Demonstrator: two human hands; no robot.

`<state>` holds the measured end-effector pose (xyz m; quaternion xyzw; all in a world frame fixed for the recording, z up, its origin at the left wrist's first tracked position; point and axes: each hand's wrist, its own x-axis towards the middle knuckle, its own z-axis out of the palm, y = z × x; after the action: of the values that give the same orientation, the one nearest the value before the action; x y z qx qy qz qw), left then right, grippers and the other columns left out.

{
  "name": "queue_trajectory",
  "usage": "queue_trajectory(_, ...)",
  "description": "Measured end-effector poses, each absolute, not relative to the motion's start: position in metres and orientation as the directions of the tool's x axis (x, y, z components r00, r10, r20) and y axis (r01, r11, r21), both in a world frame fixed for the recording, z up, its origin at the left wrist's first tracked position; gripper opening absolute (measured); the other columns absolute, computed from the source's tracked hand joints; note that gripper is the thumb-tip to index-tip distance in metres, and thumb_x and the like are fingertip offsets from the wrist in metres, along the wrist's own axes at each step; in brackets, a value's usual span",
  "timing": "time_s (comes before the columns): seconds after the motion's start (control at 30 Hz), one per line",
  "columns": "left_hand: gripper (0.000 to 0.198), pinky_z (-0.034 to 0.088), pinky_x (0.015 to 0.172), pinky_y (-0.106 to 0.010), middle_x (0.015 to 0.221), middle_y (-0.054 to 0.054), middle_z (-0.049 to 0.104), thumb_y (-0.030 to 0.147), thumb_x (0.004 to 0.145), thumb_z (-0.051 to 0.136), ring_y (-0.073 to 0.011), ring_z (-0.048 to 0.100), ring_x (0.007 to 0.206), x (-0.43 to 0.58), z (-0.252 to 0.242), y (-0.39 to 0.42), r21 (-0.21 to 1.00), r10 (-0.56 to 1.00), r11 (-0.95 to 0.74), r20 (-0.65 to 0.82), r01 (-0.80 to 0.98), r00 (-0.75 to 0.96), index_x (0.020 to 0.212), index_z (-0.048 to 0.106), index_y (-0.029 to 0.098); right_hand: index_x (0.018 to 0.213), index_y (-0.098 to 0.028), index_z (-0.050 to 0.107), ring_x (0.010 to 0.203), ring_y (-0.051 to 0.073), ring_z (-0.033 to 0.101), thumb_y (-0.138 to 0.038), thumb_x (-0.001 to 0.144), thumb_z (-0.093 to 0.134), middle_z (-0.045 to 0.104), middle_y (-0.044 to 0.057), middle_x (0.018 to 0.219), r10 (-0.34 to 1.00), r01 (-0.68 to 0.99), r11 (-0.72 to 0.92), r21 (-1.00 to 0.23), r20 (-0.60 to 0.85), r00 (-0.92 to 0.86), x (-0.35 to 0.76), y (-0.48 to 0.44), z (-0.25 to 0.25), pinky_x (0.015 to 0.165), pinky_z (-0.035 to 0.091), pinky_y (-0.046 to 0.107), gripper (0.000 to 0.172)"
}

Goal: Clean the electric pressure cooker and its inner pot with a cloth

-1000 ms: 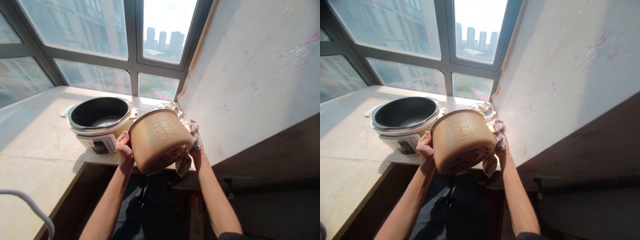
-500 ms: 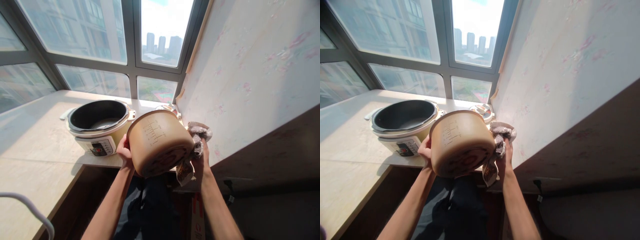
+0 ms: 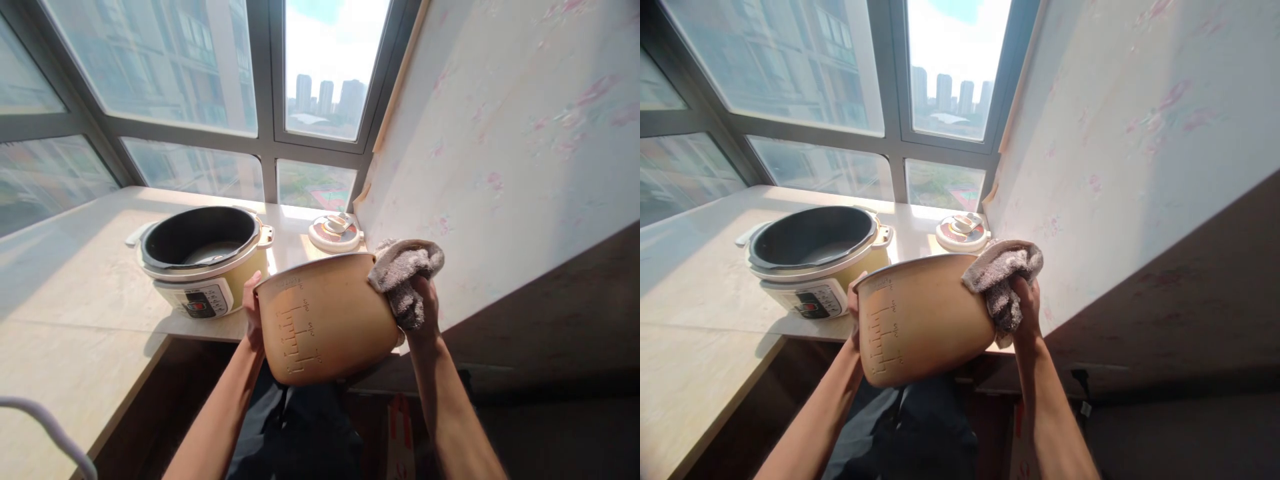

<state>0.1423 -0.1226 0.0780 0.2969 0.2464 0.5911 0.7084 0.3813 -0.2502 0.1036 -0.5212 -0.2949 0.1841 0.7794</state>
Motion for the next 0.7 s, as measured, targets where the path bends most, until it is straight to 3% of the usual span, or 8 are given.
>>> queue_trajectory(0.13, 0.064, 0.034, 0.045, -0.029, 0.042, 0.005, 0.025, 0.062, 0.079, 0.064, -0.0097, 0.028, 0.041, 0.138, 0.073, -0.116, 0.712, 0.953, 0.136, 0.097, -0.689, 0.288, 0.046, 0.026, 0.022, 0.090, -0.020, 0.068, 0.077, 0.021, 0.062, -0.052, 0.067, 0.075, 0.068, 0.001, 0.084, 0.642, 0.045, 0.308, -0.950, 0.243, 0.727, 0.386, -0.251, 0.118, 0.069, 0.051, 0.033, 0.040)
queue_trajectory(0.2, 0.067, 0.036, 0.049, -0.028, 0.040, 0.004, 0.022, 0.058, 0.083, 0.061, -0.0107, 0.029, 0.044, 0.136, 0.070, -0.113, 0.723, 0.933, 0.021, 0.235, -0.691, 0.274, 0.042, 0.023, 0.021, 0.088, -0.019, 0.068, 0.075, 0.022, 0.062, -0.053, 0.065, 0.079, 0.069, 0.002, 0.081, 0.671, 0.061, 0.241, -0.968, 0.212, 0.710, 0.388, -0.253, 0.125, 0.066, 0.051, 0.032, 0.042)
queue_trajectory(0.33, 0.059, 0.027, 0.048, -0.028, 0.039, 0.003, 0.024, 0.048, 0.088, 0.057, -0.0111, 0.027, 0.045, 0.134, 0.069, -0.112, 0.728, 0.882, -0.276, 0.451, -0.628, 0.135, 0.041, 0.034, 0.020, 0.088, -0.018, 0.069, 0.071, 0.021, 0.064, -0.051, 0.057, 0.087, 0.071, 0.003, 0.079, 0.646, 0.067, 0.158, -0.985, 0.154, 0.748, 0.386, -0.260, 0.127, 0.062, 0.050, 0.029, 0.049)
queue_trajectory(0.47, 0.055, 0.026, 0.053, -0.031, 0.040, 0.002, 0.030, 0.038, 0.094, 0.051, -0.0120, 0.030, 0.046, 0.138, 0.072, -0.117, 0.692, 0.781, -0.568, 0.624, -0.446, -0.027, 0.044, 0.035, 0.020, 0.093, -0.018, 0.070, 0.069, 0.020, 0.065, -0.049, 0.061, 0.087, 0.071, 0.003, 0.079, 0.583, 0.035, 0.144, -0.989, 0.113, 0.805, 0.375, -0.268, 0.118, 0.060, 0.051, 0.028, 0.048)
queue_trajectory(0.57, 0.054, 0.029, 0.057, -0.033, 0.045, 0.003, 0.033, 0.034, 0.097, 0.047, -0.0110, 0.030, 0.047, 0.141, 0.071, -0.119, 0.640, 0.656, -0.738, 0.754, -0.213, -0.007, 0.048, 0.031, 0.019, 0.096, -0.017, 0.070, 0.069, 0.019, 0.066, -0.048, 0.063, 0.087, 0.072, 0.003, 0.081, 0.524, 0.000, 0.140, -0.990, 0.074, 0.849, 0.359, -0.274, 0.110, 0.060, 0.052, 0.028, 0.048)
queue_trajectory(0.63, 0.053, 0.029, 0.059, -0.034, 0.046, 0.003, 0.033, 0.031, 0.099, 0.046, -0.0109, 0.030, 0.048, 0.143, 0.066, -0.118, 0.594, 0.596, -0.795, 0.803, -0.124, 0.022, 0.050, 0.030, 0.019, 0.099, -0.017, 0.071, 0.071, 0.020, 0.067, -0.049, 0.063, 0.088, 0.073, 0.004, 0.083, 0.482, -0.018, 0.136, -0.991, 0.050, 0.875, 0.347, -0.277, 0.104, 0.061, 0.054, 0.028, 0.051)
queue_trajectory(0.7, 0.054, 0.027, 0.060, -0.035, 0.046, 0.003, 0.033, 0.031, 0.099, 0.048, -0.0113, 0.029, 0.049, 0.146, 0.059, -0.116, 0.606, 0.613, -0.780, 0.790, -0.152, 0.003, 0.050, 0.031, 0.019, 0.105, -0.017, 0.071, 0.076, 0.022, 0.069, -0.050, 0.063, 0.088, 0.074, 0.004, 0.088, 0.442, -0.018, 0.133, -0.991, 0.043, 0.896, 0.336, -0.280, 0.096, 0.063, 0.055, 0.029, 0.056)
